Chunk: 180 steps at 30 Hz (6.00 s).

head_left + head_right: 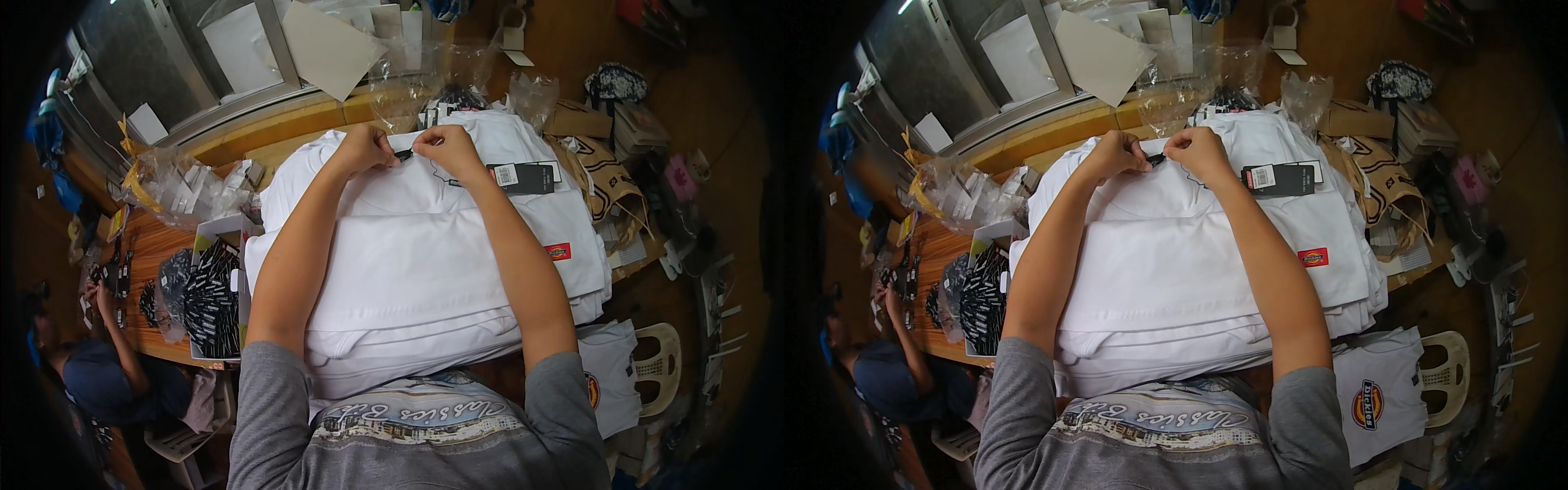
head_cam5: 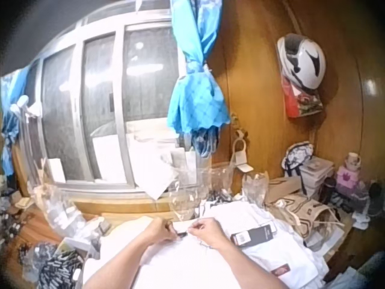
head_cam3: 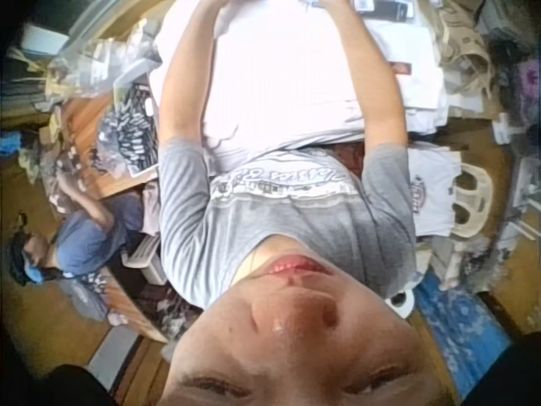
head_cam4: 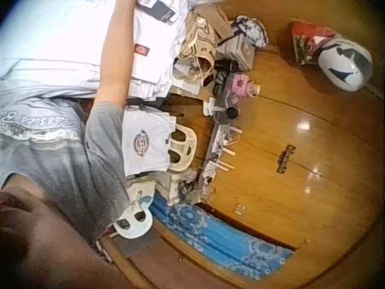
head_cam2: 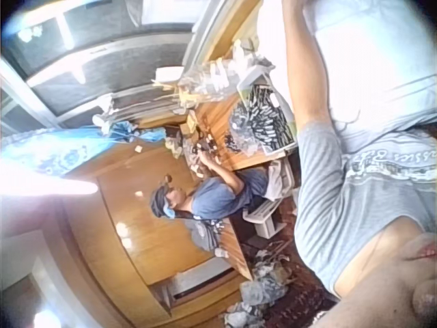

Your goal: The person attaches small black tags to a stack of white t-shirts using a stapler. They repeatedly pick up a shirt, staple the tag near the collar, and place it back on the pile. Another person is visible in the background working at a separate table.

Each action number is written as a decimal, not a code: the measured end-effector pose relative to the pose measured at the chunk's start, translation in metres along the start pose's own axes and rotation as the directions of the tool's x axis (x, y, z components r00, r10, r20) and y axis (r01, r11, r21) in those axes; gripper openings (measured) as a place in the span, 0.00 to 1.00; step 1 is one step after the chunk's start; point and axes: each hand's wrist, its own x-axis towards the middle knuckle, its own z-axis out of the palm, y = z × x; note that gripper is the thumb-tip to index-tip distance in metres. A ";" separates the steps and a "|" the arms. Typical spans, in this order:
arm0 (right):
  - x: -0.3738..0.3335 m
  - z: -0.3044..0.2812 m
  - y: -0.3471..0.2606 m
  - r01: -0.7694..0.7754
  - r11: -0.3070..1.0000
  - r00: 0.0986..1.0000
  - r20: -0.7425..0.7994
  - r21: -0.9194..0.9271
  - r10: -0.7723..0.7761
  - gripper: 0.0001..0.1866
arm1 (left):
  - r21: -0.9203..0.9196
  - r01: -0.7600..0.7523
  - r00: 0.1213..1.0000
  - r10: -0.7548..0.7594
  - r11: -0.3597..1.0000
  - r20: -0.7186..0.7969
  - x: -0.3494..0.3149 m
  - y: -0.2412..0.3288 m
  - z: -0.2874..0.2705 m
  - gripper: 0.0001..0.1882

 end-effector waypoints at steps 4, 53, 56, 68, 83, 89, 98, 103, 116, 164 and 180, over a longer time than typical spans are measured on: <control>-0.003 0.013 -0.002 -0.033 0.996 0.999 -0.013 -0.086 0.032 0.07 | -0.050 -0.001 1.000 0.001 0.999 0.006 0.004 -0.008 -0.003 0.08; -0.026 -0.014 0.001 0.186 0.719 0.983 0.138 -0.670 -0.125 0.09 | -0.189 0.160 0.978 -0.130 0.969 0.161 -0.010 0.005 -0.020 0.04; -0.028 -0.014 -0.006 0.115 0.779 0.990 0.137 -0.617 -0.037 0.06 | -0.352 0.252 0.942 -0.146 0.902 0.301 -0.010 0.005 -0.005 0.05; -0.029 -0.029 -0.007 -0.288 0.929 0.918 0.341 0.231 0.200 0.07 | -0.468 0.135 0.991 -0.114 0.873 0.074 -0.008 0.006 0.023 0.05; -0.031 -0.024 -0.012 -0.298 0.920 0.929 0.297 0.254 0.219 0.05 | -0.446 0.042 0.998 -0.057 0.894 -0.020 -0.006 0.006 0.029 0.05; -0.031 -0.024 -0.012 -0.290 0.928 0.932 0.289 0.234 0.218 0.06 | -0.417 0.046 0.999 -0.053 0.908 -0.005 -0.007 0.008 0.029 0.03; -0.031 -0.023 -0.010 -0.288 0.929 0.937 0.271 0.235 0.222 0.06 | -0.472 0.030 0.999 -0.046 0.881 -0.023 -0.007 0.008 0.034 0.05; -0.033 -0.020 -0.007 -0.275 0.935 0.937 0.281 0.225 0.208 0.06 | -0.477 0.062 0.998 -0.041 0.877 0.055 -0.004 0.002 0.032 0.09; -0.039 -0.009 0.000 -0.241 0.958 0.928 0.327 0.155 0.180 0.04 | -0.260 0.331 0.894 -0.213 0.907 0.394 -0.007 0.002 0.024 0.17; -0.184 -0.213 -0.021 -0.200 0.930 0.980 -0.066 -0.309 0.188 0.11 | 0.405 -0.043 0.999 0.050 0.913 -0.006 -0.277 -0.030 -0.137 0.09; -0.042 0.088 -0.193 0.597 0.774 0.789 0.329 -0.209 -0.519 0.07 | 0.761 0.227 0.899 0.169 0.608 -0.403 -0.234 -0.154 -0.203 0.10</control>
